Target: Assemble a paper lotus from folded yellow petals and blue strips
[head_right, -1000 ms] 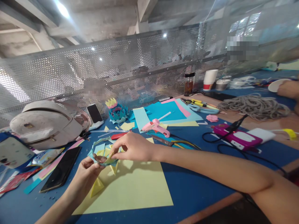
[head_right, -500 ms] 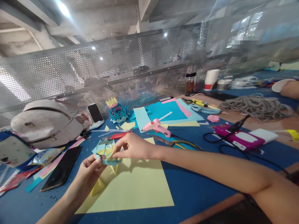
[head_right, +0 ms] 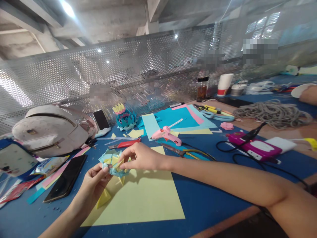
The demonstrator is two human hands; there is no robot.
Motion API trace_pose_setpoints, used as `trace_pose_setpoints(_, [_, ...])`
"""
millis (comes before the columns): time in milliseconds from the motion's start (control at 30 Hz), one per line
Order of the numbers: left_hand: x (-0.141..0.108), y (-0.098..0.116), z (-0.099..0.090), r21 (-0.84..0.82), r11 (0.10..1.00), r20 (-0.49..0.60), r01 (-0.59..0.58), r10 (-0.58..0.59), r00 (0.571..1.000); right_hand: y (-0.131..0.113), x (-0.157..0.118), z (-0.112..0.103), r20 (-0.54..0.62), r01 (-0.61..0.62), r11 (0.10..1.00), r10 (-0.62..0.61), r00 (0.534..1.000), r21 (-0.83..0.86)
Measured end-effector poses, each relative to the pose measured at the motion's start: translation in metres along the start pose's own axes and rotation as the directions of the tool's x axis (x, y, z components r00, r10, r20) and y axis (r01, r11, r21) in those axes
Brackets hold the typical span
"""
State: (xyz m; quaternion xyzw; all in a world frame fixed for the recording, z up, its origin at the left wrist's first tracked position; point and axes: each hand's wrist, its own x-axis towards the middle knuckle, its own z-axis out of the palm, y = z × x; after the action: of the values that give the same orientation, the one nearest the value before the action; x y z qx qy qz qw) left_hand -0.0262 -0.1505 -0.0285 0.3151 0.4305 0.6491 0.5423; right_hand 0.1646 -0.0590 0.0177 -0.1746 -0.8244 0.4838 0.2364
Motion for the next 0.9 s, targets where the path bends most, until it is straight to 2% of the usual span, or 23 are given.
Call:
trace_pose_setpoints(167, [0.0006, -0.0009, -0.0011, 0.020, 1.000, -0.031, -0.004, 0.005, 0.999, 0.0006, 0.0000, 0.0022, -0.006, -0.004, 1.000, 0.004, 1.000, -0.013])
trace_pose_setpoints(667, [0.0014, -0.0022, -0.0027, 0.080, 0.997, -0.020, -0.019, 0.021, 1.000, 0.0009, -0.0004, 0.0067, -0.035, -0.046, 0.999, 0.046, 0.998, -0.014])
trace_pose_setpoints(900, [-0.0002, -0.0008, -0.0007, 0.105, 0.994, -0.049, -0.033, 0.038, 0.998, -0.0016, -0.0013, 0.0091, -0.046, -0.067, 0.998, 0.067, 0.997, 0.009])
